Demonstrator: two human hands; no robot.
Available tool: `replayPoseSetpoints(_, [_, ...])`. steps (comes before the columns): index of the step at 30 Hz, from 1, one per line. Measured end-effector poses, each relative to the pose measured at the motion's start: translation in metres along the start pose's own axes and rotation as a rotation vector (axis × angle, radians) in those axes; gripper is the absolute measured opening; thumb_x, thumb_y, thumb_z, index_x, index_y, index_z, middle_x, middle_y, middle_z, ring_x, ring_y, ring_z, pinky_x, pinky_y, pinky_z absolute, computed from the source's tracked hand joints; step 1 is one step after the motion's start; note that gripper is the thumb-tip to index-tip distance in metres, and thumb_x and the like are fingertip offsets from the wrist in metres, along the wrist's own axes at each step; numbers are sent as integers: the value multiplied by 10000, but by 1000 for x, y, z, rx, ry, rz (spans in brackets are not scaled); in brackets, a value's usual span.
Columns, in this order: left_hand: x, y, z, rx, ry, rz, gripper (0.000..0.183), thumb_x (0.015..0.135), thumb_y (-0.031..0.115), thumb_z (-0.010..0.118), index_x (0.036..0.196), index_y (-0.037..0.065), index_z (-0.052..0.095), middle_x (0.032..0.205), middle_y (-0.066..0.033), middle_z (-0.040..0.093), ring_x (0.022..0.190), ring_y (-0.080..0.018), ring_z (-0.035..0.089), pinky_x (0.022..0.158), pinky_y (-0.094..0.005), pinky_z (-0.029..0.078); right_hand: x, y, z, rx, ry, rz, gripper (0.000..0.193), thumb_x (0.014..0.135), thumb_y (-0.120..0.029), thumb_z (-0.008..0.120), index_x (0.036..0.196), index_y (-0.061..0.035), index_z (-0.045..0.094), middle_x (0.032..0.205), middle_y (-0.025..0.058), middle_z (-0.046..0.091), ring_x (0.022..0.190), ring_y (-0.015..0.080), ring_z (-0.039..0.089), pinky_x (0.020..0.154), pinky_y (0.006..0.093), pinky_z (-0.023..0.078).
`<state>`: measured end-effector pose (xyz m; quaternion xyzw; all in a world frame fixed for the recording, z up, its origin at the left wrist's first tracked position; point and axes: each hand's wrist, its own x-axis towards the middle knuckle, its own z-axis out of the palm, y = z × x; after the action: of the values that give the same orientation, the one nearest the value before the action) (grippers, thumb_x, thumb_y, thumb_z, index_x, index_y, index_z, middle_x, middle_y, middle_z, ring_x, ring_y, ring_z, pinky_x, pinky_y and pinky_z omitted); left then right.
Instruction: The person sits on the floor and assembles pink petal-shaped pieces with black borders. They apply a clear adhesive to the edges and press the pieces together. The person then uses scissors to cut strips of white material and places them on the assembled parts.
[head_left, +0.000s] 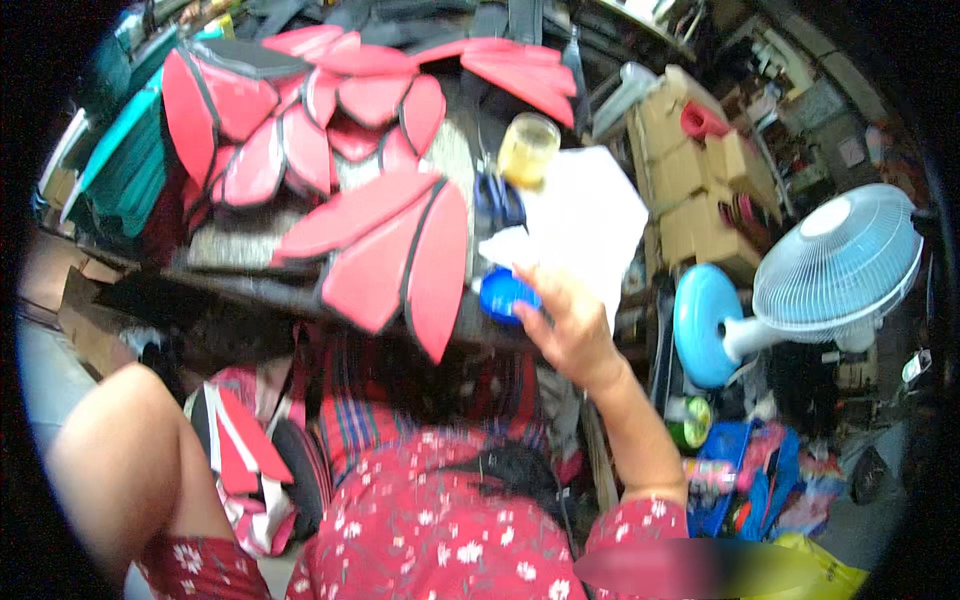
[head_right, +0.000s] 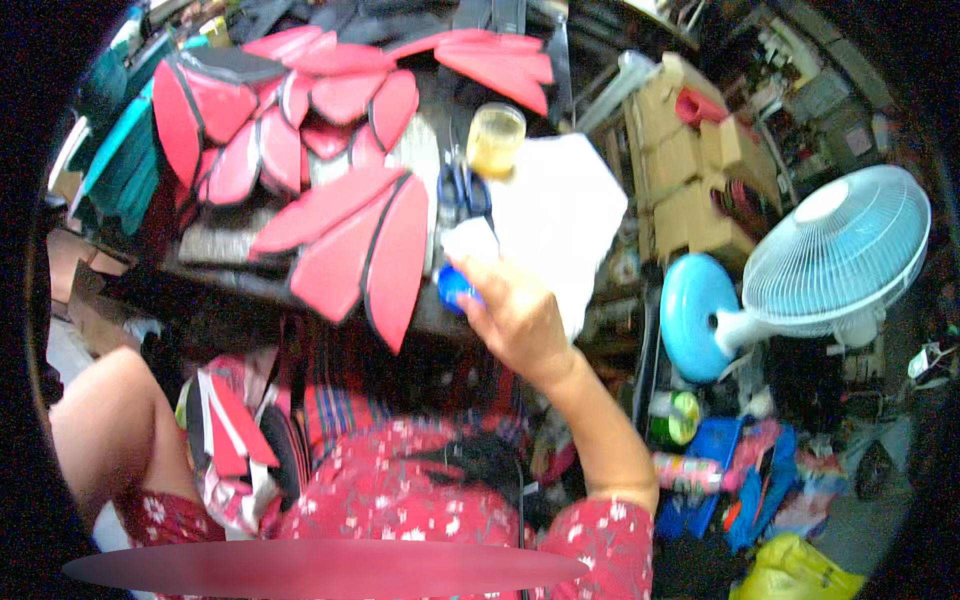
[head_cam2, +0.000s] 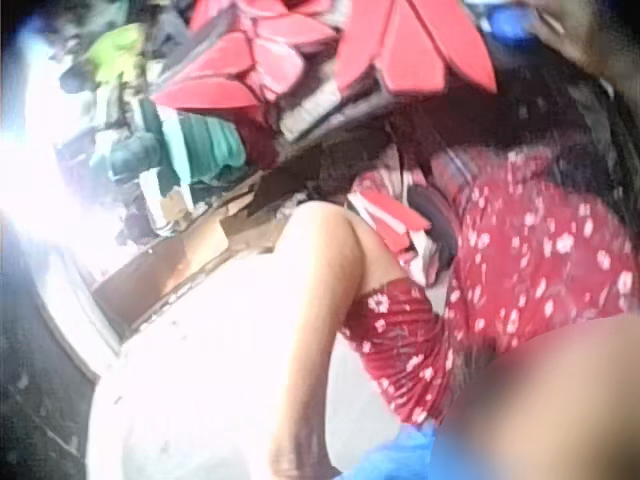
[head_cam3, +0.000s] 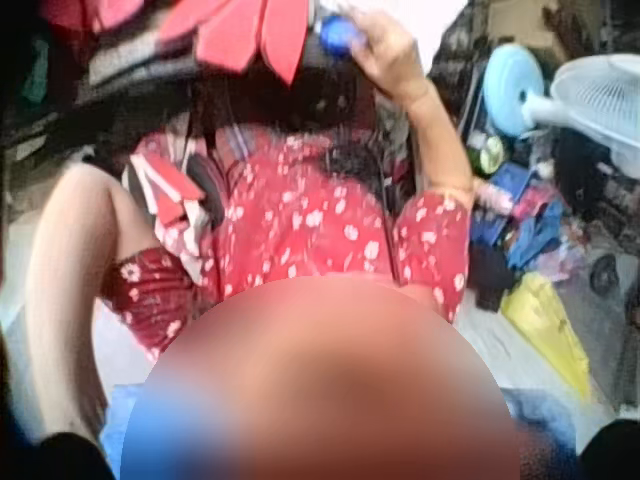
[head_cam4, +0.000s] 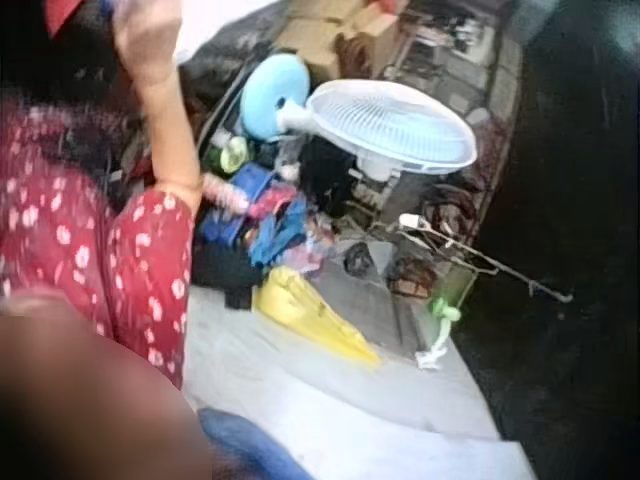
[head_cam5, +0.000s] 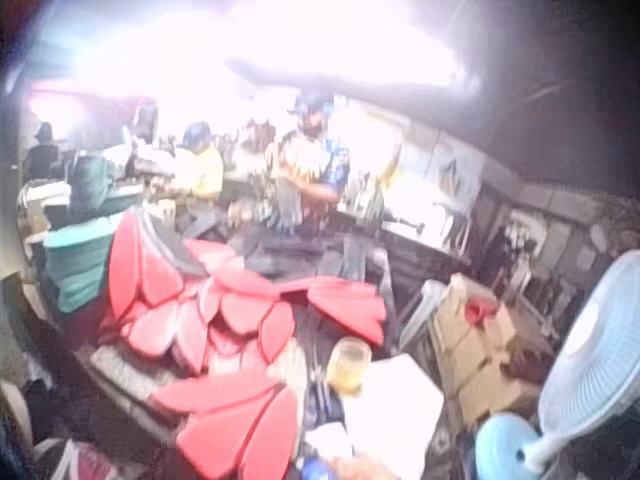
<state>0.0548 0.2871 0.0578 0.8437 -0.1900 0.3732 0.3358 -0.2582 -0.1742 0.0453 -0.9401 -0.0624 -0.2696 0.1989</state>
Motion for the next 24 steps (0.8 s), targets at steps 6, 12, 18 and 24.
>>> replayPoseSetpoints(6, [-11,14,-1,-10,-10,-6,299,874,155,663,1141,29,621,1097,-89,659,1020,-230,609,902,-355,489,32,40,-13,15,95,69,315,873,-81,675,1175,-7,619,1058,124,699,1039,279,672,909,364,506])
replayPoseSetpoints(12, [-13,28,4,-29,-18,9,288,858,168,675,1111,37,631,1080,-88,660,1011,-240,609,892,-367,493,95,124,-11,-59,136,48,442,916,-475,614,1079,-83,737,1056,186,705,1042,234,642,937,372,468])
replayPoseSetpoints(18, [-15,43,0,-72,51,18,278,842,182,687,1080,46,642,1063,-87,662,1002,-251,610,882,-378,496,159,156,-6,-231,-312,620,536,920,-555,541,1207,-124,678,1240,197,629,1139,313,592,985,408,446])
replayPoseSetpoints(24, [-20,90,-2,-183,181,90,268,827,196,699,1049,54,652,1046,-86,664,993,-262,611,873,-390,500,160,197,49,-828,-274,431,1049,657,-931,438,1268,-104,646,1145,162,689,1238,333,560,1096,412,343])
